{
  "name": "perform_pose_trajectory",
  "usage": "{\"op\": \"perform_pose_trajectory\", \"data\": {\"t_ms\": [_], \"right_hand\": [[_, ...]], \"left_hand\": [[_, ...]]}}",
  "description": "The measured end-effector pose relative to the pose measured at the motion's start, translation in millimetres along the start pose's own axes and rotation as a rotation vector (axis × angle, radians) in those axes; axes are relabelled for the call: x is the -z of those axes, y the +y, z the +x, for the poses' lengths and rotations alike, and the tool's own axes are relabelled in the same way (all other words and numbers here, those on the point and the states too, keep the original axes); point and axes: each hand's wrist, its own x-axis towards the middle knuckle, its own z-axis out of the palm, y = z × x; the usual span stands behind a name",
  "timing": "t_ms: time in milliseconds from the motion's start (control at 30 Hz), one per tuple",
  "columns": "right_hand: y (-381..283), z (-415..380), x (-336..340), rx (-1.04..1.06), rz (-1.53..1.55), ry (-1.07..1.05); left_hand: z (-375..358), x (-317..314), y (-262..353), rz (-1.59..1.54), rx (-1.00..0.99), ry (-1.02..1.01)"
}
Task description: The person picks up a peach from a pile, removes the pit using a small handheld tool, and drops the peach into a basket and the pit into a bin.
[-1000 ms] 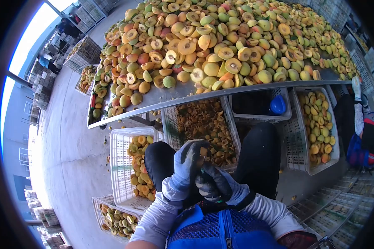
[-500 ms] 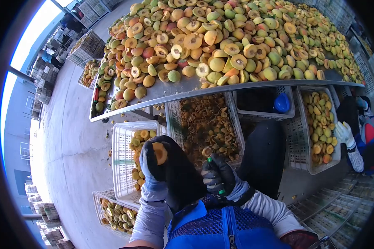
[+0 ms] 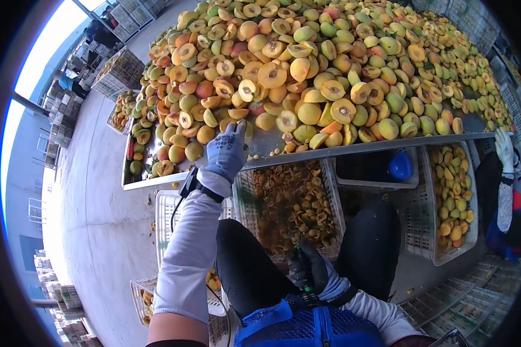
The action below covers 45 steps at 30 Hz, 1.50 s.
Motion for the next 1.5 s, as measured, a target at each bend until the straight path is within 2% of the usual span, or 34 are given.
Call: {"op": "perform_pose_trajectory", "data": {"t_ms": [67, 100, 133, 167, 233, 267, 367, 433, 467, 500, 533, 567, 633, 667, 700, 767, 867, 900, 967, 1100, 1167, 1200, 1267, 1300, 1367, 1400, 1467, 1500], "right_hand": [[-3.0, 0.3, -1.4, 0.015, 0.034, 0.060], [-5.1, -0.2, -3.4, 0.048, -0.003, 0.116], [-8.0, -0.8, -6.3, 0.081, -0.042, 0.170], [-9.1, -3.0, -10.3, 0.083, -0.037, 0.170], [-11.4, -7.1, -17.1, 0.170, -0.134, 0.288], [-12.0, -8.7, -16.1, 0.166, -0.131, 0.293], [-15.3, -13.3, -21.2, 0.191, -0.204, 0.228], [-14.7, -19.2, -35.5, 0.350, -0.247, 0.239], [-11.0, -20.3, -34.9, 0.339, -0.238, 0.245], [-11.1, -19.4, -34.5, 0.440, -0.354, 0.118], [-12.3, -18.8, -35.1, 0.543, -0.471, -0.011], [-11.4, -21.5, -41.3, 0.545, -0.470, -0.005], [-7.6, -26.4, -60.7, 0.985, -1.010, 0.127], [-3.6, -1.4, -38.9, 1.379, -1.322, 0.205], [0.9, -2.9, -35.7, 1.378, -1.325, 0.202], [7.6, -7.7, -31.4, 1.352, -1.664, 0.369], [12.9, -10.7, -28.0, 1.390, -1.787, 0.374], [13.1, -12.9, -30.3, 1.393, -1.791, 0.374], [14.9, -17.4, -36.7, 1.206, -1.789, 0.321], [29.3, -26.5, -34.2, 1.155, -1.769, 0.339], [34.6, -27.4, -32.3, 1.173, -1.578, 0.258], [34.2, -28.0, -31.5, 1.166, -1.575, 0.257], [29.2, -27.2, -31.3, 1.017, -1.179, 0.083], [29.4, -24.1, -26.8, 1.018, -1.179, 0.081], [29.8, -17.4, -13.5, 0.939, -1.075, 0.066], [28.4, -20.3, -14.3, 0.937, -1.074, 0.069], [23.9, -25.1, -21.2, 0.830, -1.573, 0.291], [25.5, -23.6, -20.5, 0.829, -1.571, 0.287]], "left_hand": [[36.5, -47.5, -4.3, 0.114, -0.063, -0.041], [51.6, -78.0, -7.9, 0.131, 0.047, -0.154], [60.5, -80.3, -4.0, 0.149, 0.159, -0.263], [61.2, -81.5, -4.9, 0.150, 0.154, -0.265], [51.6, -41.7, 8.3, 0.167, 0.036, -0.315], [43.0, -38.4, 3.8, 0.020, 0.035, -0.213], [9.8, -11.4, 7.7, -0.730, 0.207, -0.275], [-35.7, 9.5, 25.2, -1.213, 0.114, -0.238], [-60.7, 23.0, 39.4, -1.414, 0.244, -0.300], [-79.2, 34.7, 53.7, -1.613, 0.367, -0.348], [-93.9, 42.2, 64.1, -1.678, 0.469, -0.352], [-110.4, 46.1, 73.9, -1.742, 0.578, -0.364], [-141.1, 29.6, 89.0, -1.607, 0.402, -0.194], [-153.3, 25.3, 100.3, -1.668, 0.481, -0.144], [-158.4, 28.7, 104.7, -1.431, 0.289, -0.034], [-168.0, 42.3, 110.0, -1.633, 0.456, -0.018], [-176.8, 43.5, 117.3, -1.644, 0.457, 0.094], [-176.7, 48.9, 118.9, -1.647, 0.454, 0.098], [-177.8, 63.2, 120.7, -1.637, 0.399, 0.094], [-186.8, 63.7, 124.6, -1.507, 0.317, 0.120], [-190.4, 61.2, 125.8, -1.475, 0.272, 0.151], [-192.1, 58.2, 125.1, -1.473, 0.278, 0.146], [-191.8, 52.9, 120.0, -1.456, 0.201, 0.078], [-190.9, 56.1, 118.0, -1.455, 0.200, 0.079], [-188.5, 63.6, 113.9, -1.721, 0.417, -0.285], [-185.5, 58.8, 108.2, -1.746, 0.352, -0.286], [-187.5, 48.5, 104.4, -1.704, 0.387, -0.335], [-187.8, 49.1, 103.2, -1.662, 0.421, -0.383]]}}
